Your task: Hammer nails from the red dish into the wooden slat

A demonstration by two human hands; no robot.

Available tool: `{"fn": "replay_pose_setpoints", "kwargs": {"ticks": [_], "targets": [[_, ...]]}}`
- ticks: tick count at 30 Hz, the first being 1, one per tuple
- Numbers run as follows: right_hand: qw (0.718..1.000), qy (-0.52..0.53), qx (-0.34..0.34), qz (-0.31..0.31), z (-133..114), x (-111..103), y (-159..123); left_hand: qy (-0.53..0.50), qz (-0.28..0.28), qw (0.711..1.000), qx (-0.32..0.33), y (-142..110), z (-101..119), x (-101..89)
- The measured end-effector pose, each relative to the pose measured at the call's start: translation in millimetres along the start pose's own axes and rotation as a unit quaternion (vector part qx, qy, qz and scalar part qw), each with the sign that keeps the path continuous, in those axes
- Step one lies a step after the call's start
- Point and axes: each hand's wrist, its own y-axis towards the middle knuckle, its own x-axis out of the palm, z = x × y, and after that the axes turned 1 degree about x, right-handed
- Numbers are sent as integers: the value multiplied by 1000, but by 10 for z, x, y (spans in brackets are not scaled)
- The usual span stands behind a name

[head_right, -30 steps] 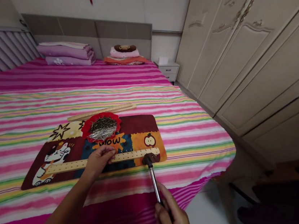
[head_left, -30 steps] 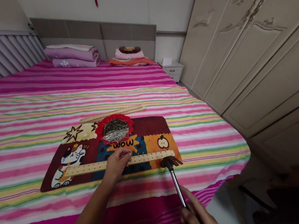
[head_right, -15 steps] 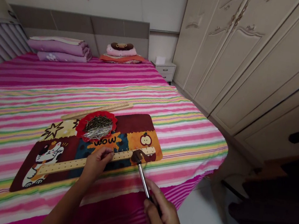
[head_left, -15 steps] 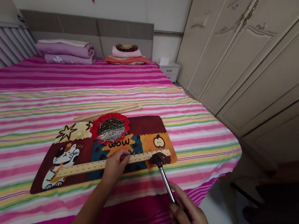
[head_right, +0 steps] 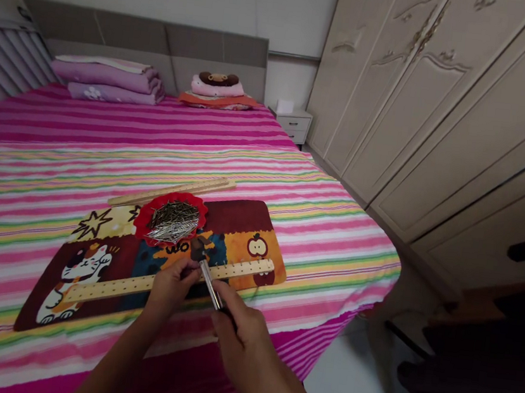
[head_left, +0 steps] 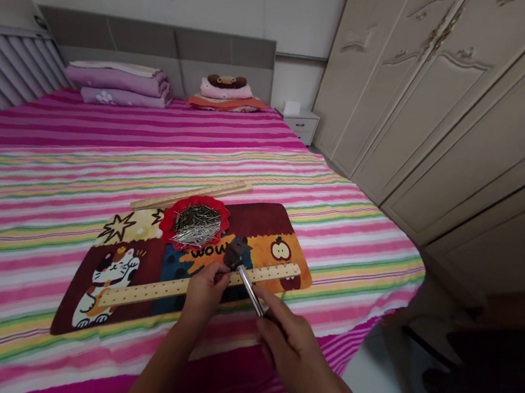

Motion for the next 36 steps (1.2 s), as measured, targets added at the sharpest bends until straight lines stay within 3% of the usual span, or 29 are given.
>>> {"fn": "replay_pose_setpoints", "kwargs": {"ticks": [5,11,15,19,22,24,30,36], "targets": [[999,4,33,-8,40,16,-13,-4,5,1000,-17,2,9,-10],[998,44,42,23,10,-49,-240,-19,-11,1000,-18,-11,-9,-8],[992,64,87,62,8,-130,-394,-27,-16,999,-27,67,1,-210],[983,103,89,120,89,-171,-472,161,83,983,15,364,24,-570],[978,115,104,143,150,-177,-488,319,42,946,28,638,46,-734],[978,100,105,150,170,-183,-488,366,10,930,17,776,62,-757],[981,90,107,134,158,-215,-485,382,-6,924,-20,914,91,-666],[980,86,99,149,141,-230,-494,302,30,953,-20,916,89,-749]]}}
